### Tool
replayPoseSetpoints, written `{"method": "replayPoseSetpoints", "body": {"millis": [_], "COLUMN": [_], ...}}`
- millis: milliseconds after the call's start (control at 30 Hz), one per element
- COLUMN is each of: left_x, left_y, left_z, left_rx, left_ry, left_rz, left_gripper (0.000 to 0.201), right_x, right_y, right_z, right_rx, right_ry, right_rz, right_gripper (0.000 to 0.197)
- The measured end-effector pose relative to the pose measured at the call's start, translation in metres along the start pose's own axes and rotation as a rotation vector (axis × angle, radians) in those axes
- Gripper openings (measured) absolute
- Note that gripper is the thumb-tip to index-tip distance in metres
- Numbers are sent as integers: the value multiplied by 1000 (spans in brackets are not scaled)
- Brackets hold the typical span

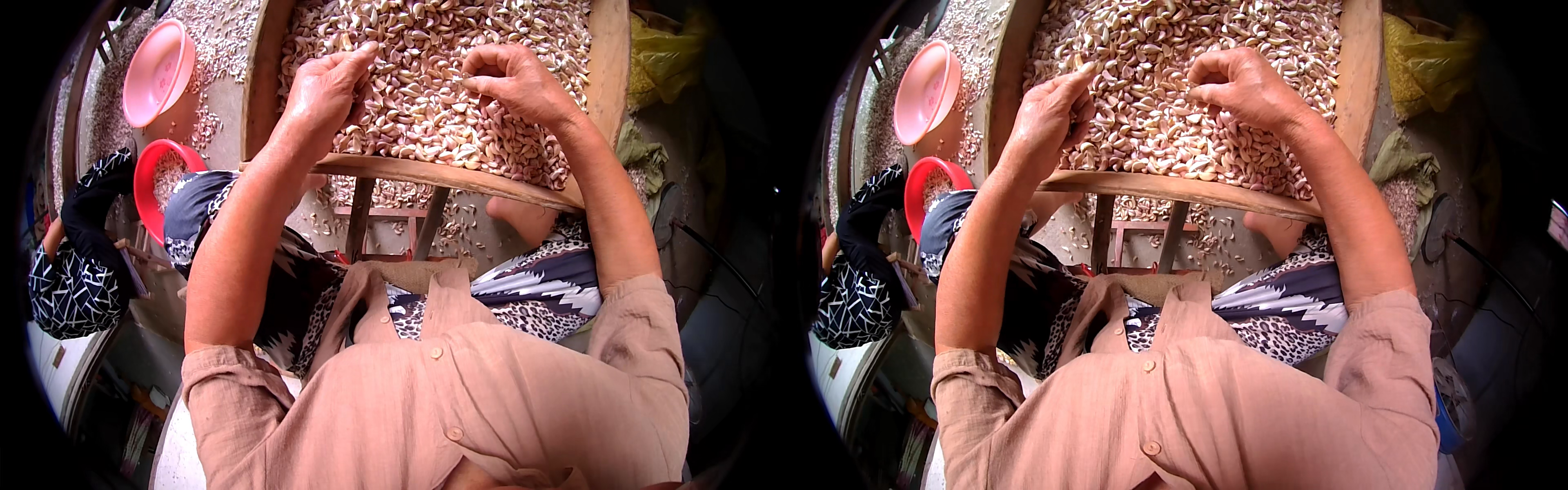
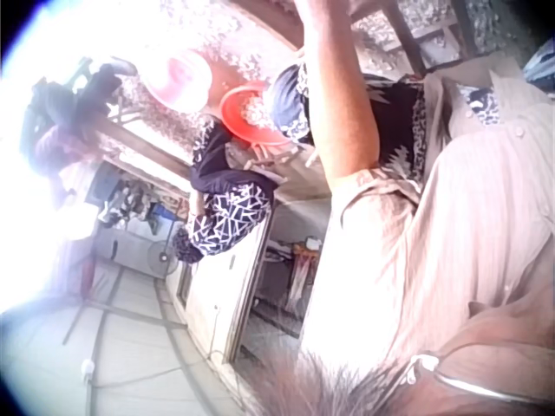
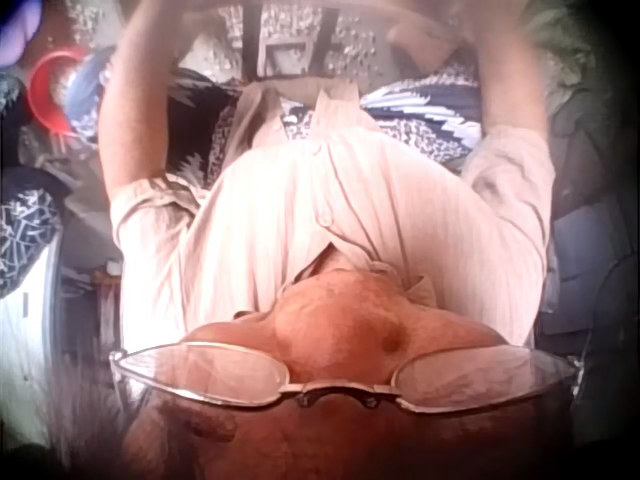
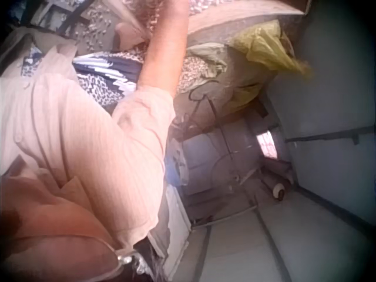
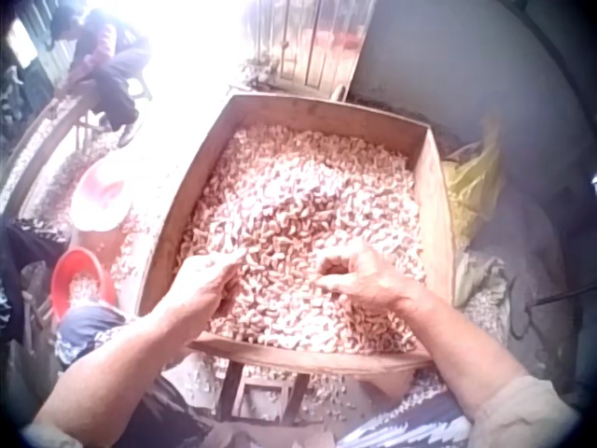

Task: The person sorts garlic cloves in a wooden tray by hand, picking out specific cloves and placing them into a red plastic bowl, then shakes the tray to rearrange the remaining cloves.

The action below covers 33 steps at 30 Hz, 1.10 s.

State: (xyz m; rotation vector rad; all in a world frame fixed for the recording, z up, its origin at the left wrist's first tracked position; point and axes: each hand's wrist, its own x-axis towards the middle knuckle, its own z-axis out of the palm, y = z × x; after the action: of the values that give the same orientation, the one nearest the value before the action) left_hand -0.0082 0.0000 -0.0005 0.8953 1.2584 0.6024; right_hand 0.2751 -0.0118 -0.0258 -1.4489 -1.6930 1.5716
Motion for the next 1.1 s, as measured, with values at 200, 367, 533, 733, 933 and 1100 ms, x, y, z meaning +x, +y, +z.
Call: {"method": "replayPoseSetpoints", "body": {"millis": [200, 367, 533, 733, 933, 1100], "left_x": [-2, 0, -4, -9, -5, 3], "left_y": [4, 2, 4, 11, 4, -5], "left_z": [4, 2, 9, 29, 21, 11], "left_rx": [2, -13, -65, -198, -207, -180], "left_ry": [15, -9, -88, -166, -245, -214], "left_rz": [-20, -25, -99, -277, -268, -224], "left_gripper": [43, 42, 41, 36, 37, 35], "right_x": [-1, -3, -5, -4, -3, -10], "right_y": [-1, -1, -15, -64, -49, -9], "right_z": [-14, -23, -21, 15, -13, -8], "right_rx": [150, 226, 275, 292, -15, -638], "right_ry": [-92, -22, 38, -81, 111, 75], "right_rz": [98, 69, 6, -141, -137, -89], "right_gripper": [10, 12, 13, 14, 15, 14]}}
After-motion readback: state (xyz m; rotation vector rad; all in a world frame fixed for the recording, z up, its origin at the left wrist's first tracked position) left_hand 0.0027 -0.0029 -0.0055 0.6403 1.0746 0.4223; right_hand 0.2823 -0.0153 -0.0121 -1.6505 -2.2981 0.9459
